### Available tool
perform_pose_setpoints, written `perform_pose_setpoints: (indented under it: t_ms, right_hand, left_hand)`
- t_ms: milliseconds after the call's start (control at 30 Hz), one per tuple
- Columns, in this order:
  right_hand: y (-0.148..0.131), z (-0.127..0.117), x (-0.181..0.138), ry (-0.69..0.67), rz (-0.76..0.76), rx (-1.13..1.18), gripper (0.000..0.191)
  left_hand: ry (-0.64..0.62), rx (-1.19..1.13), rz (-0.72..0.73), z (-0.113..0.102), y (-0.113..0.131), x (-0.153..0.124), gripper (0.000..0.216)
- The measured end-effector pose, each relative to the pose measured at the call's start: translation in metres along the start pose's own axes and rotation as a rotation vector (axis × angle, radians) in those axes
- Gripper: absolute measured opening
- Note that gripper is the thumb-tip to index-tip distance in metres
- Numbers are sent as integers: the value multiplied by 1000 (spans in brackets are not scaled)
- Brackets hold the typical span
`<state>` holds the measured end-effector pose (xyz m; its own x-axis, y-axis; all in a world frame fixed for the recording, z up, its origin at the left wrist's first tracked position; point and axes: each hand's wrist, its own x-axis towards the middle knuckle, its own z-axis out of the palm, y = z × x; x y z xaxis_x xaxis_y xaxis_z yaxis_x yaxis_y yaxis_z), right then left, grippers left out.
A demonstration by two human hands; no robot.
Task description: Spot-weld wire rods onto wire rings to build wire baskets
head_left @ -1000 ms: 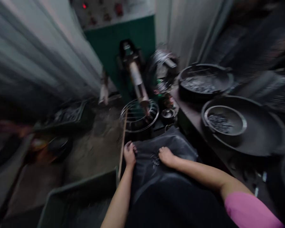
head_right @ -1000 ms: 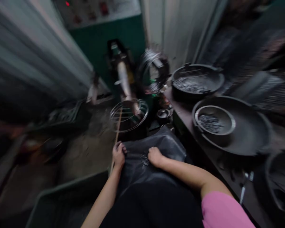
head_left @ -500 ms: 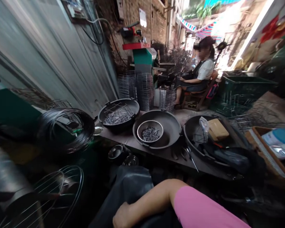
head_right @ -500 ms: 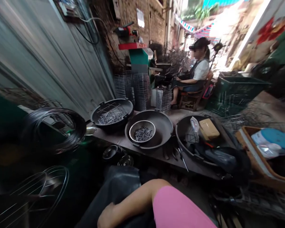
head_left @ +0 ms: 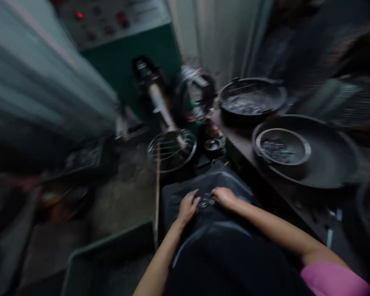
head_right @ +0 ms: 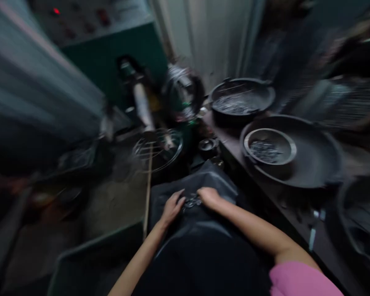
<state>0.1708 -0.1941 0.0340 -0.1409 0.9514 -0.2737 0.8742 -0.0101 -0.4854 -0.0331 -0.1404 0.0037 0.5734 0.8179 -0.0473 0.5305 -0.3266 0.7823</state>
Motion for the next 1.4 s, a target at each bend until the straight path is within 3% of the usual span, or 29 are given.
perform_pose_setpoints:
  t_ms: [100, 200, 333, 433, 600, 733, 833, 967, 1133, 1200, 1300, 1400]
  right_hand:
    - [3, 15, 24, -2, -49, 49, 23]
    - [1, 24, 27, 25, -60, 107, 23]
    - [0, 24, 22, 43, -52, 286, 22]
    - [2, 21, 21, 0, 26, 501, 22]
    - [2, 19, 19, -81, 162, 727, 30]
    - [1, 23, 19, -85, 137, 687, 27]
    - [1, 27, 20, -127, 38, 528, 22]
    - [-3, 32, 21, -188, -48, 367, 18]
    - [0, 23, 17, -295, 49, 530, 19]
    - [10, 12, 16, -218, 77, 547, 20]
    - [27, -7, 19, -29, 111, 359, 23]
    - [38, -20, 30, -47, 142, 1, 21]
  left_hand:
    - [-67, -40, 12, -1, 3, 6, 38]
    - [-146, -125, -29, 5, 4, 4, 34]
    - [-19, -225, -202, 14, -3, 0, 45]
    - [-51, -502, -313, 15, -7, 1, 52]
    - [-205, -873, -348, 10, 1, 1, 49]
    - [-188, -915, -407, 10, 8, 2, 38]
    - [-171, -829, -434, 16, 8, 4, 24]
    - [-164, -830, -508, 28, 8, 4, 22]
    - [-214, -850, -527, 14, 4, -1, 32]
    - [-147, -811, -524, -4, 0, -1, 37]
    - [79, -808, -575, -35, -8, 1, 40]
    - [271, -837, -651, -59, -17, 4, 36]
